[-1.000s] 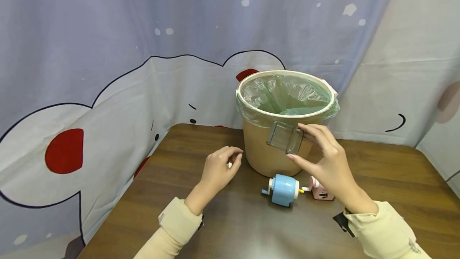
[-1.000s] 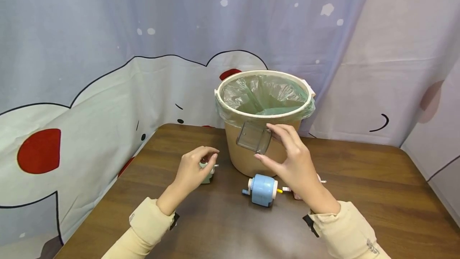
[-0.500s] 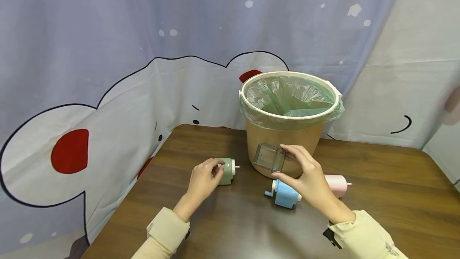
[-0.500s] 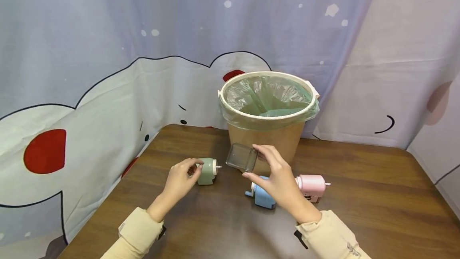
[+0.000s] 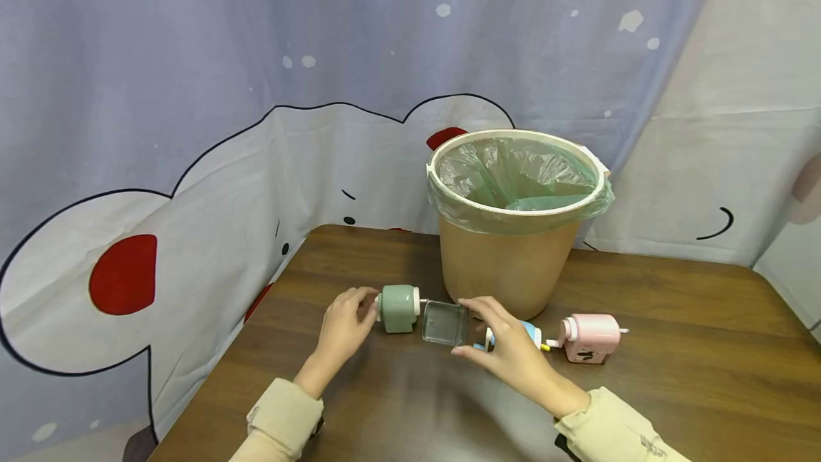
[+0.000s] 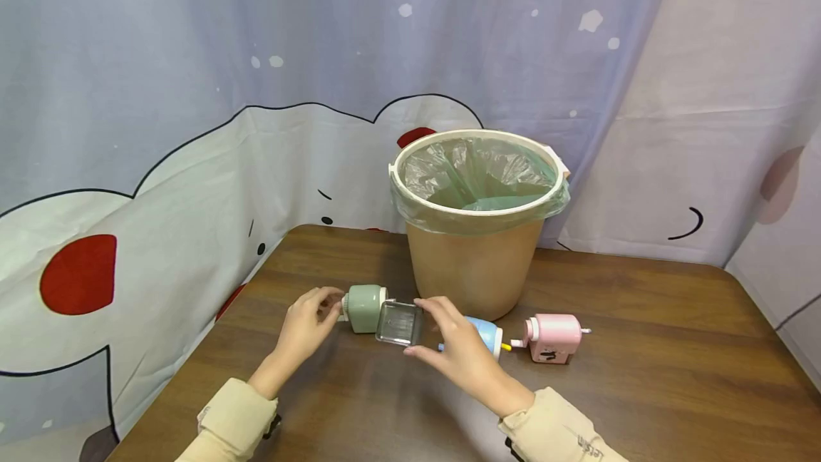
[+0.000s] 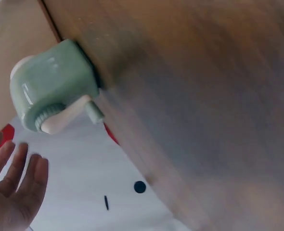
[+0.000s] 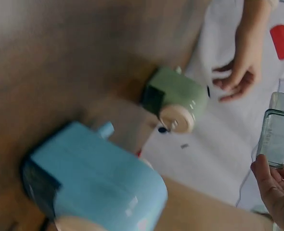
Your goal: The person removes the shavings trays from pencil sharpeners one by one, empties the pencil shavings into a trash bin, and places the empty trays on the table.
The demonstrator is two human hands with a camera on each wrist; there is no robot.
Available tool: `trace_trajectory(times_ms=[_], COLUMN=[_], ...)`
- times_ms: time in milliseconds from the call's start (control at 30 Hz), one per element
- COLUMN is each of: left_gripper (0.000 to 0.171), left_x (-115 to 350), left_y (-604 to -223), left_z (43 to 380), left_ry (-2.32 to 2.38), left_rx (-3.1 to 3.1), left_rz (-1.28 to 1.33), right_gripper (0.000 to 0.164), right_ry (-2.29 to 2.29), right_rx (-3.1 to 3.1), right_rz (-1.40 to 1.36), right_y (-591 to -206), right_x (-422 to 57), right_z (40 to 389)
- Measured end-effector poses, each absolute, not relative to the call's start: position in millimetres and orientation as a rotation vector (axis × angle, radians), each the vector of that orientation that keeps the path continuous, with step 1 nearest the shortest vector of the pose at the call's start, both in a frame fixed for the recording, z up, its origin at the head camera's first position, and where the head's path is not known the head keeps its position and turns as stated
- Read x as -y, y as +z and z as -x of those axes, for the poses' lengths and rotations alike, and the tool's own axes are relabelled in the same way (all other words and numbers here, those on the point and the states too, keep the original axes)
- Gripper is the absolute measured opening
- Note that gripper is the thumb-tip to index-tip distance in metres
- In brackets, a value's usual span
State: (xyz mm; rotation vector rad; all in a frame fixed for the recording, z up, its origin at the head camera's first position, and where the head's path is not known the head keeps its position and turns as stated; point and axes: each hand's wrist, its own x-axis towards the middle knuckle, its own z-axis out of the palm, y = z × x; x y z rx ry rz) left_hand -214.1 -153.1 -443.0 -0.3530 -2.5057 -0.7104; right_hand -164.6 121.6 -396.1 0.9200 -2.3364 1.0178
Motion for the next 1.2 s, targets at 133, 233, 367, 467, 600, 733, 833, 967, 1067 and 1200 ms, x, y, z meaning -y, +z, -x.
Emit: trace_trajectory(times_ms=[133,233,367,467,600,733,833,967,1067,1200], left_gripper=[0.026,0.027,0.027,0.026,0.026,0.026,0.026,0.026,0.027,0.027], left_x=[161.1,166.9,175.7,182.4,187.6,188.3,187.0,186.0,186.0,185.3], left_y=[-446.3,-448.8,-453.9,-456.8,-458.3,-458.5,-457.4,-456.5,-455.9,-454.5], left_z=[215.1,218.3,222.7,223.7,222.7,222.9,224.5,226.5,228.1,229.3], left_ry=[-0.752,-0.784,-0.847,-0.918,-0.968,-0.967,-0.964,-0.962,-0.965,-0.966], left_rx=[2.542,2.564,2.573,2.574,2.581,2.590,2.590,2.590,2.594,2.593], left_rz=[0.310,0.298,0.274,0.232,0.191,0.184,0.190,0.187,0.187,0.193], right_gripper=[0.062,0.060,0.060,0.060,0.056,0.054,0.054,0.056,0.056,0.057], right_ry=[1.100,1.113,1.064,1.016,0.981,0.959,0.944,0.915,0.901,0.866], right_rx=[2.458,2.544,2.627,2.663,2.687,2.735,2.771,2.805,2.825,2.839], right_rz=[-0.940,-0.936,-0.900,-0.872,-0.872,-0.884,-0.893,-0.908,-0.921,-0.947], right_y=[-407.9,-416.8,-426.8,-433.1,-441.1,-448.3,-452.0,-455.2,-456.7,-459.5], right_x=[-112.7,-106.7,-98.3,-90.3,-79.3,-70.2,-64.1,-55.9,-50.5,-45.1], right_z=[163.0,165.0,170.3,174.9,180.2,183.2,183.8,182.2,181.3,182.8])
